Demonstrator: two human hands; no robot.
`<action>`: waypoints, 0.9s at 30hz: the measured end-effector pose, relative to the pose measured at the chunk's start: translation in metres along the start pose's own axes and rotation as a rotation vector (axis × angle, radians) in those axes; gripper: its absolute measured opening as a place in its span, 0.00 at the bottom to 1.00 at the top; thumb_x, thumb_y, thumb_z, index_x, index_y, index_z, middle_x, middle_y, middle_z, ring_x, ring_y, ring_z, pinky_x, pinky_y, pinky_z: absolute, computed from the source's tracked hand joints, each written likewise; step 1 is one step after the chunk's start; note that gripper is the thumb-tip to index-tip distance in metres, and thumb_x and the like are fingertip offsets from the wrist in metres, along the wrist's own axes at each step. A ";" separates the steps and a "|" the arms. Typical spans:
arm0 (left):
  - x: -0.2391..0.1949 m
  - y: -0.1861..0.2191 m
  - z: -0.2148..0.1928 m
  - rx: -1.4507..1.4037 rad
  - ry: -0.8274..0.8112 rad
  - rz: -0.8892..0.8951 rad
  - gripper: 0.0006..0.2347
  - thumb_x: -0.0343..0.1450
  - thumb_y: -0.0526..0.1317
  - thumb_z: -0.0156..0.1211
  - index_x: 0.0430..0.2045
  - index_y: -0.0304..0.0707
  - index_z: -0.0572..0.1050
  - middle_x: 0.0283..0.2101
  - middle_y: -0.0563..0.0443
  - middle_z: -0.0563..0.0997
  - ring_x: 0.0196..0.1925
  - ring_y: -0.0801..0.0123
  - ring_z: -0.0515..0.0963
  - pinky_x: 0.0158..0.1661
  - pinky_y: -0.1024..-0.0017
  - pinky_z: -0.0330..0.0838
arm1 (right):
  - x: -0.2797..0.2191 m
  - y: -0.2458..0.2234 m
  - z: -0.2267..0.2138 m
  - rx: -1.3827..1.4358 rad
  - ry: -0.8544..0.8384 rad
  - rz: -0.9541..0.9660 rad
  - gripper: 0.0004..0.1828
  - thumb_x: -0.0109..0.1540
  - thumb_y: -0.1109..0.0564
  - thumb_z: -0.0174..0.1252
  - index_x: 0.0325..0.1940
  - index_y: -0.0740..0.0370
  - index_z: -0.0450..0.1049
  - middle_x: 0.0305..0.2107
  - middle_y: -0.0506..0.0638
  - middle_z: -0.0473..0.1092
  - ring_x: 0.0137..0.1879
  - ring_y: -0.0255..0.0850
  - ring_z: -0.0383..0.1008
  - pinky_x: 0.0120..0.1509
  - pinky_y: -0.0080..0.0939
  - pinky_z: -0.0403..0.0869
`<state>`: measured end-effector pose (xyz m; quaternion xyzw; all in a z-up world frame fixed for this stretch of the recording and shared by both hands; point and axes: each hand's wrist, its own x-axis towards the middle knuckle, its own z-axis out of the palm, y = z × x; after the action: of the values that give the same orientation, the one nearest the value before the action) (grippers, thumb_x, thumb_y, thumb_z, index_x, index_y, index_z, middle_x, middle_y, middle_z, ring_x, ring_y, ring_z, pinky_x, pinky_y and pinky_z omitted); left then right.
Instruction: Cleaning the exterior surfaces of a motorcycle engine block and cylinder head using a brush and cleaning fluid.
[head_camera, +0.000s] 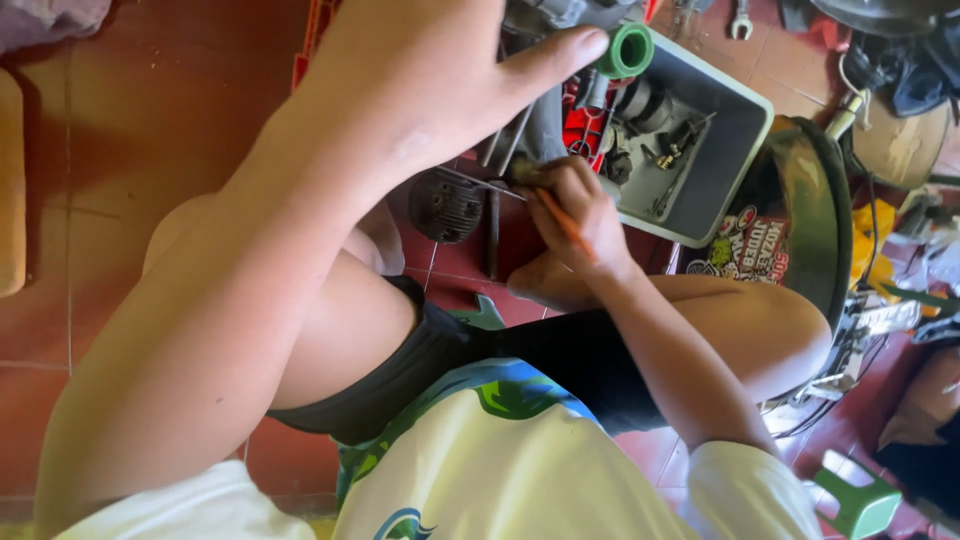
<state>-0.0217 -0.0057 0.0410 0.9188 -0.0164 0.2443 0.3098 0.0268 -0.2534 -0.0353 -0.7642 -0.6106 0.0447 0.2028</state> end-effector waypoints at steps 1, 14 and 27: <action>0.000 0.001 -0.005 -0.012 -0.014 0.002 0.18 0.79 0.49 0.71 0.43 0.26 0.81 0.32 0.37 0.85 0.17 0.50 0.78 0.19 0.61 0.72 | -0.013 0.010 0.002 0.162 0.074 0.194 0.14 0.51 0.64 0.62 0.39 0.73 0.72 0.39 0.61 0.69 0.44 0.54 0.70 0.45 0.47 0.74; -0.001 0.007 -0.014 -0.062 -0.131 -0.028 0.16 0.82 0.44 0.68 0.45 0.22 0.81 0.37 0.32 0.85 0.24 0.44 0.80 0.26 0.57 0.73 | -0.043 0.019 0.001 0.082 0.231 0.570 0.07 0.62 0.67 0.62 0.41 0.68 0.71 0.38 0.59 0.67 0.36 0.52 0.71 0.38 0.48 0.72; -0.003 0.012 -0.026 -0.101 -0.184 -0.024 0.13 0.82 0.37 0.69 0.51 0.19 0.79 0.41 0.31 0.85 0.30 0.43 0.81 0.30 0.56 0.73 | -0.086 0.066 -0.004 0.417 0.223 0.779 0.09 0.65 0.61 0.62 0.45 0.69 0.72 0.32 0.54 0.73 0.34 0.39 0.70 0.38 0.35 0.70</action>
<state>-0.0376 -0.0009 0.0640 0.9206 -0.0461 0.1539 0.3558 0.0668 -0.3475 -0.0708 -0.8799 -0.2300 0.1573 0.3848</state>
